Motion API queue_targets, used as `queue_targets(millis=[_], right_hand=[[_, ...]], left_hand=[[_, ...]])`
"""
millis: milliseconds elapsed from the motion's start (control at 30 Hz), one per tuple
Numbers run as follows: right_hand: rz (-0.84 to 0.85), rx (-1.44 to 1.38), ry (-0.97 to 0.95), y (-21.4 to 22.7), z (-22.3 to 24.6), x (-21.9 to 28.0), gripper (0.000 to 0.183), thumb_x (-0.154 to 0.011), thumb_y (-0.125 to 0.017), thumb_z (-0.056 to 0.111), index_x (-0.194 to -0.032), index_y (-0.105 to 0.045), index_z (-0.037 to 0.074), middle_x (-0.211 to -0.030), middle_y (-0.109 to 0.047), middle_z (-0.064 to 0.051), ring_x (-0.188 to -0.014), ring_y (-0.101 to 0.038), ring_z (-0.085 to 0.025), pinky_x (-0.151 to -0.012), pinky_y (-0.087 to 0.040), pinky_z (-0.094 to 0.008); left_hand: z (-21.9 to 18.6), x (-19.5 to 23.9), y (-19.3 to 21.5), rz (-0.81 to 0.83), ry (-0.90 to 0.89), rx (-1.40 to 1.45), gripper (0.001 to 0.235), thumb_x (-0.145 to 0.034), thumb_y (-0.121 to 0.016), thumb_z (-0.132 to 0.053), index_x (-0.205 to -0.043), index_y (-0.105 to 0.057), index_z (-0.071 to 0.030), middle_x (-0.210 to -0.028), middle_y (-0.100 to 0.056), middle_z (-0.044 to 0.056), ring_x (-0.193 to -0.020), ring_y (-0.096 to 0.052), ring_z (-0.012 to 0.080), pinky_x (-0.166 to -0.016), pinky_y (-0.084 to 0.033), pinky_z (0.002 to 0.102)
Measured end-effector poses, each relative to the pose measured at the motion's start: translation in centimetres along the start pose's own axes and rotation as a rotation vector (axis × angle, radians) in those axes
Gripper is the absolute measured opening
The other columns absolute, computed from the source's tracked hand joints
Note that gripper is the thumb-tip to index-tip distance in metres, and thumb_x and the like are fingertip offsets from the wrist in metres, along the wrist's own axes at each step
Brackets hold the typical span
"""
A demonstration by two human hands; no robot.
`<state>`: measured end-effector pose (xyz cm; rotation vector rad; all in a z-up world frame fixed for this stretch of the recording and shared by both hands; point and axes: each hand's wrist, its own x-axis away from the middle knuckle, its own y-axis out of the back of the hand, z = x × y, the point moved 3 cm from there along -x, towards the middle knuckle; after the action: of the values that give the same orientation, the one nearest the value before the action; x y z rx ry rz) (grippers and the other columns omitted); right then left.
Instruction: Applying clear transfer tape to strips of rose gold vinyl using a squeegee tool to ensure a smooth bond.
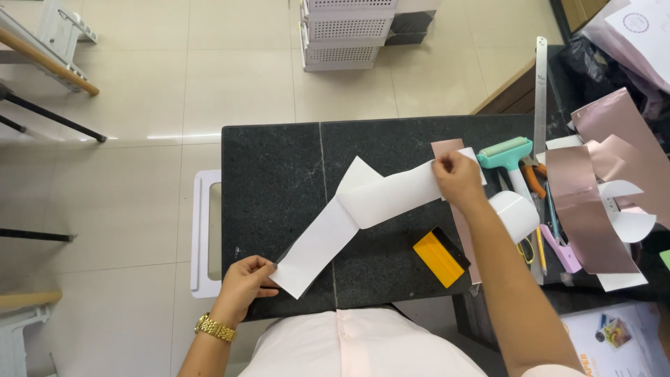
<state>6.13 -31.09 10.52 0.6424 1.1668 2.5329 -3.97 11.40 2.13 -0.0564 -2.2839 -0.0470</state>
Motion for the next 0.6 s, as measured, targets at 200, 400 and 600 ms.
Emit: queue_targets(millis=[200, 400, 600], right_hand=[[-0.099, 0.066, 0.011, 4.2, -2.8, -4.4, 0.019, -0.102, -0.054, 0.02, -0.102, -0.068, 0.007, -0.095, -0.068, -0.01, -0.086, -0.06, -0.023, -0.074, -0.049, -0.038], [-0.238, 0.208, 0.031, 8.1, -7.4, -9.6, 0.025, -0.101, -0.053, 0.025, -0.107, -0.071, 0.009, -0.095, -0.071, -0.012, -0.087, -0.064, -0.033, -0.075, -0.049, -0.047], [-0.367, 0.223, 0.056, 14.3, -10.0, -13.0, 0.016, -0.107, -0.056, 0.016, -0.113, -0.065, 0.004, -0.111, -0.068, -0.02, -0.099, -0.063, -0.039, -0.084, -0.048, -0.052]], left_hand=[[-1.0, -0.4, 1.9, -0.009, 0.014, -0.046, 0.012, -0.092, -0.071, -0.009, -0.087, -0.068, 0.001, -0.078, -0.062, 0.012, -0.071, -0.065, 0.0232, -0.063, -0.064, 0.037], [-2.0, -0.4, 1.9, -0.005, 0.041, -0.111, 0.011, -0.093, -0.069, -0.011, -0.09, -0.069, 0.0, -0.09, -0.074, 0.015, -0.077, -0.072, 0.0255, -0.061, -0.062, 0.035], [-2.9, -0.5, 1.5, 0.023, 0.031, -0.196, 0.011, -0.096, -0.067, -0.009, -0.088, -0.067, -0.001, -0.085, -0.074, 0.013, -0.078, -0.074, 0.0236, -0.06, -0.063, 0.033]])
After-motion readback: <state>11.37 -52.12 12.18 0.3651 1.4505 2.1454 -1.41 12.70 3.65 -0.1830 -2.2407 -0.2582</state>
